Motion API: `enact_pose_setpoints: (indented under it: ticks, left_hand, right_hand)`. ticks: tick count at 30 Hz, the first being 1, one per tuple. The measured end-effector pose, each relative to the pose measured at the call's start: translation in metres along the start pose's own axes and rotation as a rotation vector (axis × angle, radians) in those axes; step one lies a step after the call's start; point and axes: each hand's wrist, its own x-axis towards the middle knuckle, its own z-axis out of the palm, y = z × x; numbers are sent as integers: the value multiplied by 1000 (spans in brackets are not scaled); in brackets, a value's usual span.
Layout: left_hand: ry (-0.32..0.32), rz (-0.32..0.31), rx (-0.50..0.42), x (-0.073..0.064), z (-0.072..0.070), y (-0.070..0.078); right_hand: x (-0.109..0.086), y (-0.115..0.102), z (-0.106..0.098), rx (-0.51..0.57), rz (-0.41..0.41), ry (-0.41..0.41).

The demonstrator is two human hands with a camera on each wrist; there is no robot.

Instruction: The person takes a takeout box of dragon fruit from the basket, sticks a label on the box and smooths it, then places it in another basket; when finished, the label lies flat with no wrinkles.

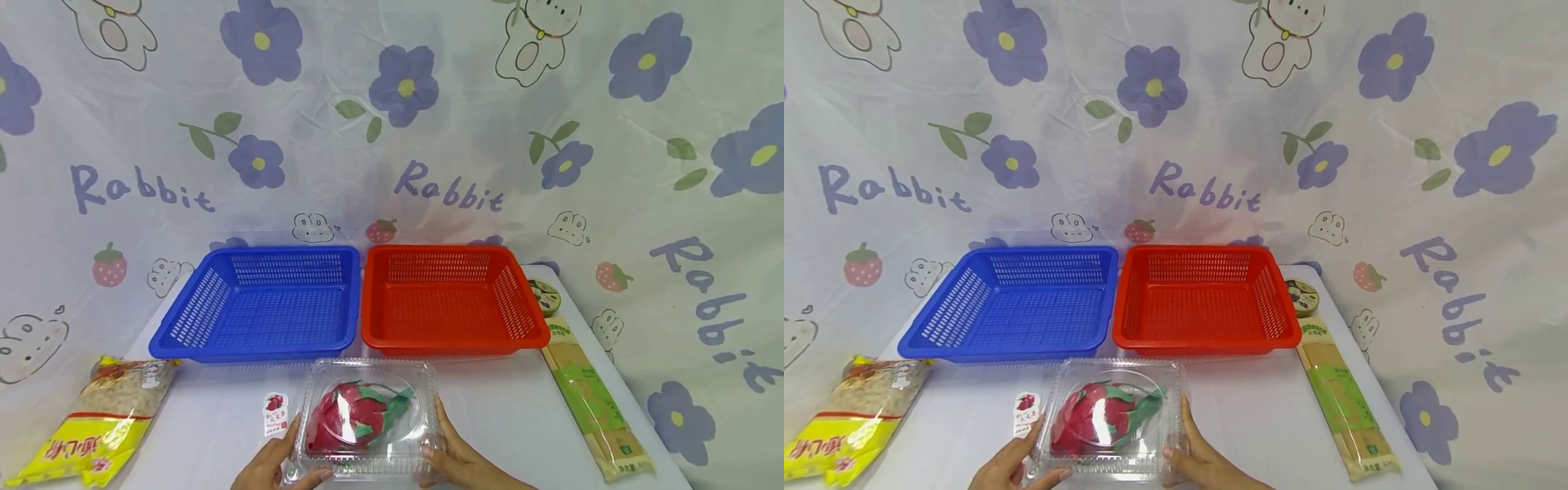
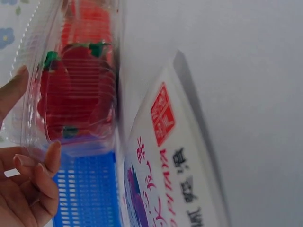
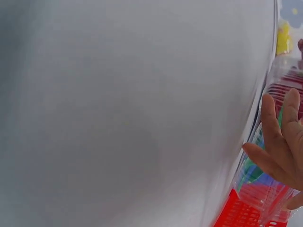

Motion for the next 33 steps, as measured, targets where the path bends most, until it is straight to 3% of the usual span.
enact_pose_setpoints:
  ticks: [5, 11, 14, 16, 21, 23, 25, 30, 33]
  left_hand:
    - [-38, -14, 2, 2, 0, -1]
    - [-151, -58, -10, 5, -2, -5]
    - [-138, -23, -1, 3, -2, -6]
    - [-81, 50, 4, 2, 1, -8]
    - [137, 377, -21, 3, 12, -22]
    - [190, 451, -15, 3, 15, -25]
    - [198, 433, 0, 1, 14, -23]
    - [198, 301, 38, -7, 12, -13]
    - [193, 274, 52, -8, 10, -10]
  right_hand:
    - [-2, -1, 0, -12, 30, 23]
    - [-3, 0, -2, -58, 41, 57]
    - [-5, 2, -5, -71, 65, 83]
    - [-5, 3, -5, -75, 84, 97]
    - [-7, 4, -4, -51, 95, 98]
    - [-7, 4, -4, -45, 92, 91]
    - [-7, 4, -4, -52, 91, 89]
    - [-6, 5, -7, -80, 72, 82]
    - [-6, 5, -7, -88, 71, 81]
